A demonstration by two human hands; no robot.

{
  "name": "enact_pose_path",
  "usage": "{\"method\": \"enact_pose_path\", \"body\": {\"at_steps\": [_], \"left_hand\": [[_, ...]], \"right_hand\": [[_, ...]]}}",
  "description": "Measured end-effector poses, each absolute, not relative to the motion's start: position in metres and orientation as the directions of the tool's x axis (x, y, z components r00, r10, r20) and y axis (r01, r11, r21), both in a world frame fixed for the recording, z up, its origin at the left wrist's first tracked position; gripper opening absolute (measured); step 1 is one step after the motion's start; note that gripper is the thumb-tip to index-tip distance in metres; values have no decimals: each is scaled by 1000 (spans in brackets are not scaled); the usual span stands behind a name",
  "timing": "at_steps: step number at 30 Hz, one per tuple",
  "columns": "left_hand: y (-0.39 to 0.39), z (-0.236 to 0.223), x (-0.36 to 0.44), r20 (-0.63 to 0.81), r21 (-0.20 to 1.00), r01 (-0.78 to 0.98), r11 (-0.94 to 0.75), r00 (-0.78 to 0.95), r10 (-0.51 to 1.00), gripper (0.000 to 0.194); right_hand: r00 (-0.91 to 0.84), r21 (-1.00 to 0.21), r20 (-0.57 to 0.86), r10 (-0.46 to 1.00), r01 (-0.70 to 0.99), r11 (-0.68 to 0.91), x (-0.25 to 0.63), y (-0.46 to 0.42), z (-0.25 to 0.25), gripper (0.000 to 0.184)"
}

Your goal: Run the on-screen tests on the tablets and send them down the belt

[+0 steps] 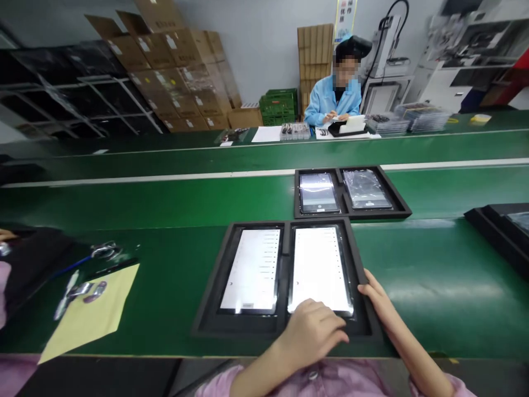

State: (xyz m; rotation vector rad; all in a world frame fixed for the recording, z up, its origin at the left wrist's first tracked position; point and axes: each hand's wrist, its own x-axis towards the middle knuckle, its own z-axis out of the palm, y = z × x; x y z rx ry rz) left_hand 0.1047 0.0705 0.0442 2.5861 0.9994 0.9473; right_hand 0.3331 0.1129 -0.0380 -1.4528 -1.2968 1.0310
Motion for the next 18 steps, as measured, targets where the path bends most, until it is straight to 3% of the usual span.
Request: {"method": "enact_pose_path", "body": {"at_steps": [3,5,7,11,13,18], "left_hand": [[79,58,53,439,367,705,-607,444,781,26],[86,64,25,400,294,764,-574,447,800,27],[92,63,12,329,243,777,-581,498,803,32],[96,51,17,184,167,770,-616,590,786,52],[95,46,22,161,124,759,-639,620,768,61],[92,39,17,153,113,766,-633,616,773,62]], "right_hand": [[149,-948,-110,983,280,-149,377,105,-25,51],[126,-895,-83,989,427,-130,396,101,-7,49],[144,-779,64,988,625,-41,400,97,15,45],[96,-391,471,877,914,110,371,98,42,39],[0,-291,474,881,944,157,353,101,39,38],[-53,-237,383,922,959,153,334,105,15,37]]}}
